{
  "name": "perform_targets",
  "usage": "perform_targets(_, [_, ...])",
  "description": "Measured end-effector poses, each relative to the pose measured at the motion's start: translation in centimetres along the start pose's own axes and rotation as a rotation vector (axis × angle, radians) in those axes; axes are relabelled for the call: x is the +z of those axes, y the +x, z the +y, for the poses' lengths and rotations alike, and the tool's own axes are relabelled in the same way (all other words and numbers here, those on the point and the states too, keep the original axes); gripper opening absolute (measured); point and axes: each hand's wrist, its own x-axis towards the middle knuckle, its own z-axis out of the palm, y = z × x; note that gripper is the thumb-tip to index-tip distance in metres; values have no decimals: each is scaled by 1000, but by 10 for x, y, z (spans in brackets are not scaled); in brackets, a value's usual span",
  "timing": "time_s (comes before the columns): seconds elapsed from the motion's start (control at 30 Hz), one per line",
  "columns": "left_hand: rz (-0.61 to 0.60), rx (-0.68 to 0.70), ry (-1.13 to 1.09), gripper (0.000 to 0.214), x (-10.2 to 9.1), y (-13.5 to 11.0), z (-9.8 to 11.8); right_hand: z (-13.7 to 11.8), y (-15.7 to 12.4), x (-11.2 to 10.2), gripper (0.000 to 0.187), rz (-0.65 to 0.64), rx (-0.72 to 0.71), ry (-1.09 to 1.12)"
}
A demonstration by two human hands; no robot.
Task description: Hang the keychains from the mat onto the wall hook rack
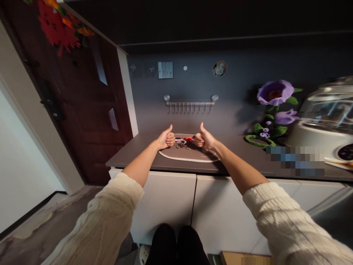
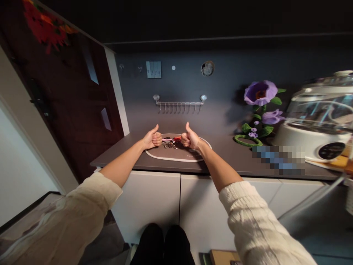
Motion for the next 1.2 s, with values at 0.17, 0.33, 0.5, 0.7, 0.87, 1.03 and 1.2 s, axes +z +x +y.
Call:
perform_targets(0.17, [199, 189, 190, 47, 0, 16, 19, -10, 27, 7, 60, 120, -153, -48])
perform_targets(0.33, [492, 420, 547, 30, -1, 33, 15, -5, 54, 8, 47, 302, -319, -49])
perform_targets(0.5, [618, 529, 836, 14, -6, 44, -5, 12, 69, -2, 34, 440, -398, -140])
perform_targets(0.7, [419, 515, 1371, 18, -17, 45, -17, 26, 74, -15, 17, 544, -409, -458])
perform_targets(0.87, [270, 440, 1537, 23, -27, 40, -16, 23, 71, -12, 12, 662, -391, -800])
perform_targets(1.03, [194, 403, 1592, 22, -32, 38, -15, 26, 69, -9, 14, 689, -420, -985])
perform_targets(1.2, [201, 407, 1605, 15, -34, 40, -16, 30, 72, -8, 15, 674, -415, -1078])
